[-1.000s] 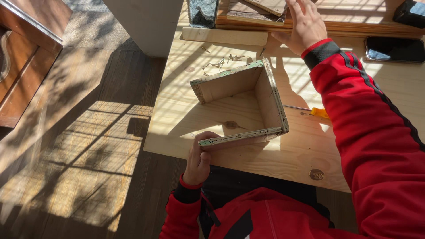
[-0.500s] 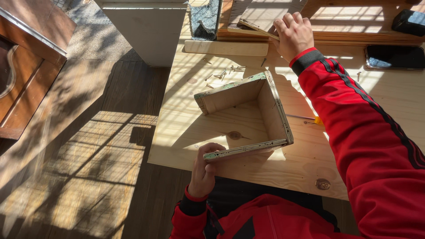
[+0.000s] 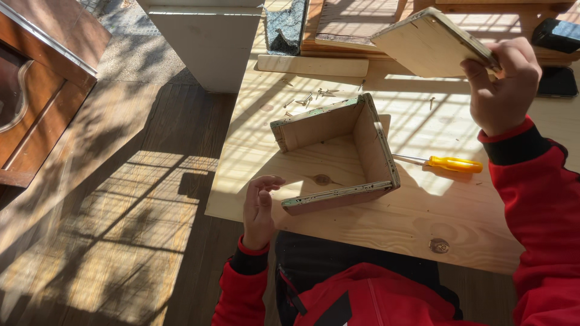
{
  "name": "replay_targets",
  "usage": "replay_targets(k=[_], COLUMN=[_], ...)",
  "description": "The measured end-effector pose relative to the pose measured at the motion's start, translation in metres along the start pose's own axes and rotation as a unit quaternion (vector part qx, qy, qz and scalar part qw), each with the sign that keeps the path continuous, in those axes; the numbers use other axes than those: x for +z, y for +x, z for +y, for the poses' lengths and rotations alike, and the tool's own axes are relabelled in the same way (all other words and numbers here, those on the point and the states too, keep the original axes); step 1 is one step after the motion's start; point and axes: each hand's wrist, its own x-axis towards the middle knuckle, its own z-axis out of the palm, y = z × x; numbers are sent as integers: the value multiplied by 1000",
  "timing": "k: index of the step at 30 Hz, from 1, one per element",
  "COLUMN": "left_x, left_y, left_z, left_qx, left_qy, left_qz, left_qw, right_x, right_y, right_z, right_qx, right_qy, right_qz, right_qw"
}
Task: The person assembles a small wooden box on a workbench using a yellow-handled screwdriver. They align the wooden panels, insert screws, and tighten them to secure the sides. The person repeatedly repositions the box to access different corners and continues fastening screws until the box is fully assembled.
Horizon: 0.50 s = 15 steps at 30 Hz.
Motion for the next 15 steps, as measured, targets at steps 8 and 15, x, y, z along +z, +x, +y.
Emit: replay_targets(k=[8, 15], left_x=[43, 130], left_y=[132, 177], left_z=[78, 31], left_qx=[395, 521], left_qy=[357, 448], left_qz=[-195, -309], left_qw=[824, 658], right_x=[-106, -140], right_y=[-125, -183], right_z=[3, -38], right_qx=[330, 439], right_qy=[276, 308], right_qz=[34, 126], right_qw=[902, 834])
